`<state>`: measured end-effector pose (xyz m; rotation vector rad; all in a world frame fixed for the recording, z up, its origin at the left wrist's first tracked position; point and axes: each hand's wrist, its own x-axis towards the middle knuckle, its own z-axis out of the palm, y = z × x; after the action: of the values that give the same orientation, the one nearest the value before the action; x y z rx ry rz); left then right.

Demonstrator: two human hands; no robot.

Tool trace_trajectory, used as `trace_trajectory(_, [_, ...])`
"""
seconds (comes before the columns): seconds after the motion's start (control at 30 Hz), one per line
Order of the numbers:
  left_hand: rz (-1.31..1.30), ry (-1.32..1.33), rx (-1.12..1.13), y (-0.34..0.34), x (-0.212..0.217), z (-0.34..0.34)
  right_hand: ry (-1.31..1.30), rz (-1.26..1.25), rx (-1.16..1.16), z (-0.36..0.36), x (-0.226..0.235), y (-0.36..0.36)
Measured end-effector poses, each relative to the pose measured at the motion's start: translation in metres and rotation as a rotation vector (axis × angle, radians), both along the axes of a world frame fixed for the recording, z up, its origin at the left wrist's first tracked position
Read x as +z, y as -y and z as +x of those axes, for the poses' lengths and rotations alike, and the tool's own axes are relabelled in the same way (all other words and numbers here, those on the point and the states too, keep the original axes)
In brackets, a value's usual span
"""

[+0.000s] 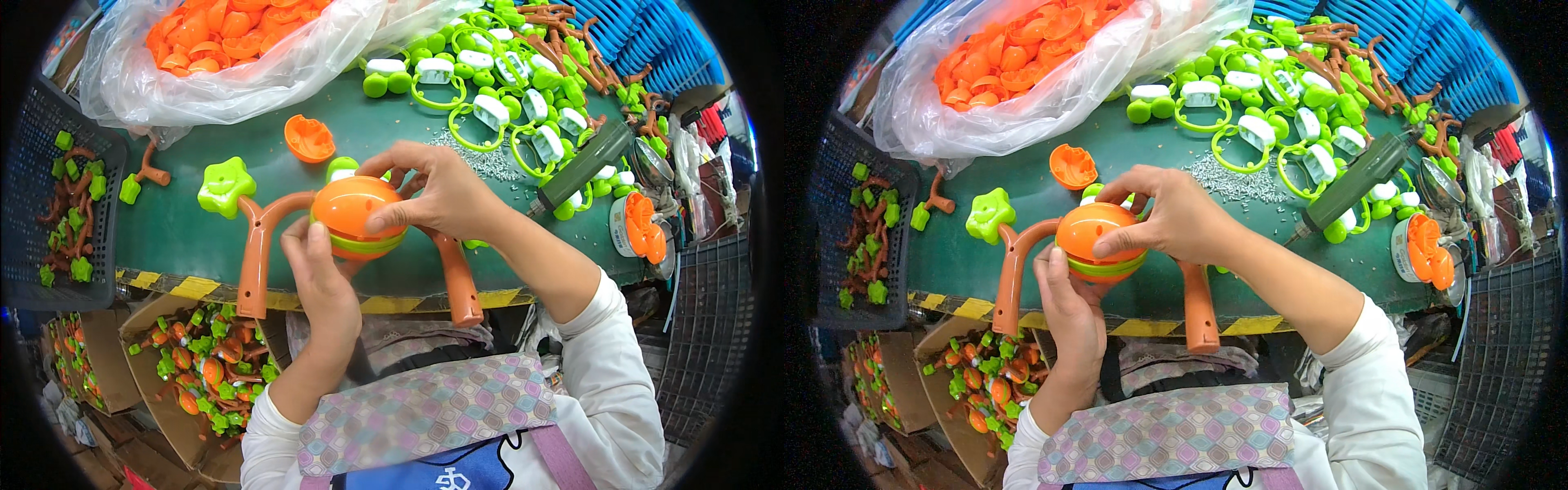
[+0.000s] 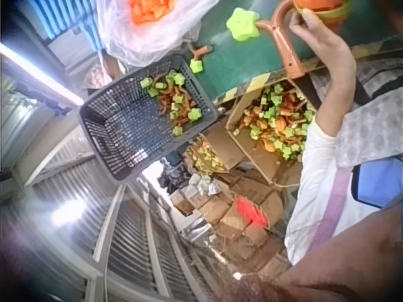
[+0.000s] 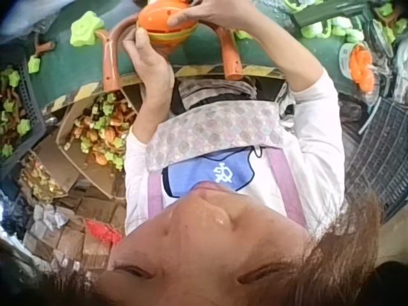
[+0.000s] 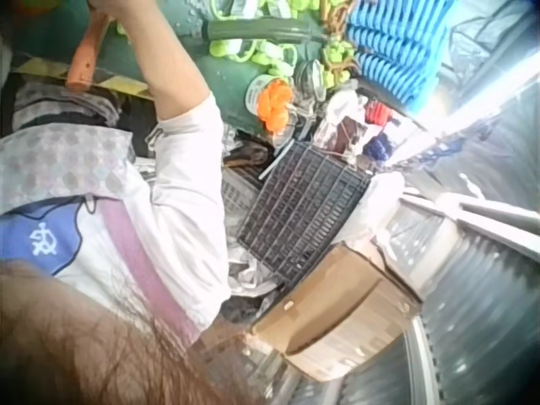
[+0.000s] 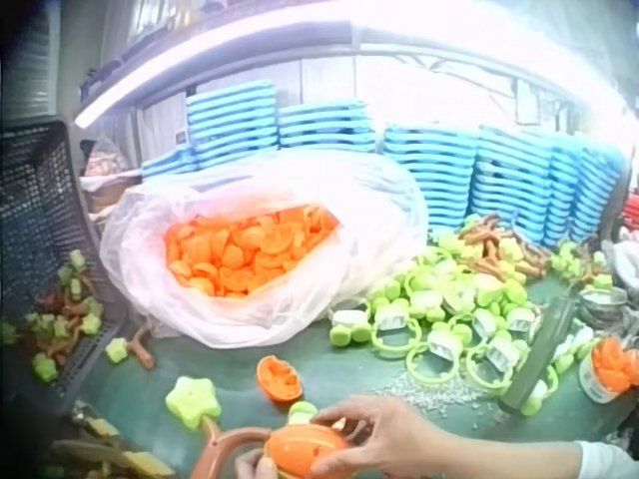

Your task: The person assembles colorful plastic toy components on a green workbench. They use a handheld power drill to fasten screws into orange and green plastic parts, then place the assembled units into a cardboard box.

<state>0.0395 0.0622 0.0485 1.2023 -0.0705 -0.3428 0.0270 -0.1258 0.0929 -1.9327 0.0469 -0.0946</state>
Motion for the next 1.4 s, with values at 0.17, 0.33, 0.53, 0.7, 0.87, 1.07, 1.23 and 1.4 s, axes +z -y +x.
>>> trace_trajectory(0.17, [-0.007,0.082,-0.044,0.0,-0.007,0.009,0.434,-0.603,-0.06,-0.015,-0.016,-0.036])
trace_trajectory(0.33, [-0.009,-0.007,-0.192,-0.015,0.002,0.034,0.435,-0.572,0.195,-0.014,-0.017,-0.011])
trace_trajectory(0.53, [0.15,0.24,-0.19,-0.015,-0.001,0.016,0.54,-0.844,0.29,-0.005,-0.004,0.0])
trace_trajectory(0.7, [0.109,0.17,-0.166,-0.014,0.0,0.005,0.531,-0.844,0.329,-0.015,-0.005,-0.004])
trace_trajectory(0.87, [0.098,0.129,-0.245,-0.005,-0.02,0.008,0.301,-0.455,0.224,0.014,-0.007,0.027])
trace_trajectory(1.07, [0.276,0.272,-0.364,-0.009,-0.039,0.018,0.104,-0.402,0.231,0.019,-0.024,0.011])
trace_trajectory(1.23, [0.297,0.228,-0.37,-0.018,-0.06,0.026,0.789,-0.692,-0.53,-0.056,-0.002,0.058])
trace_trajectory(1.4, [0.336,0.176,-0.491,-0.009,-0.047,0.037,0.817,-0.404,-1.39,-0.145,-0.026,0.149])
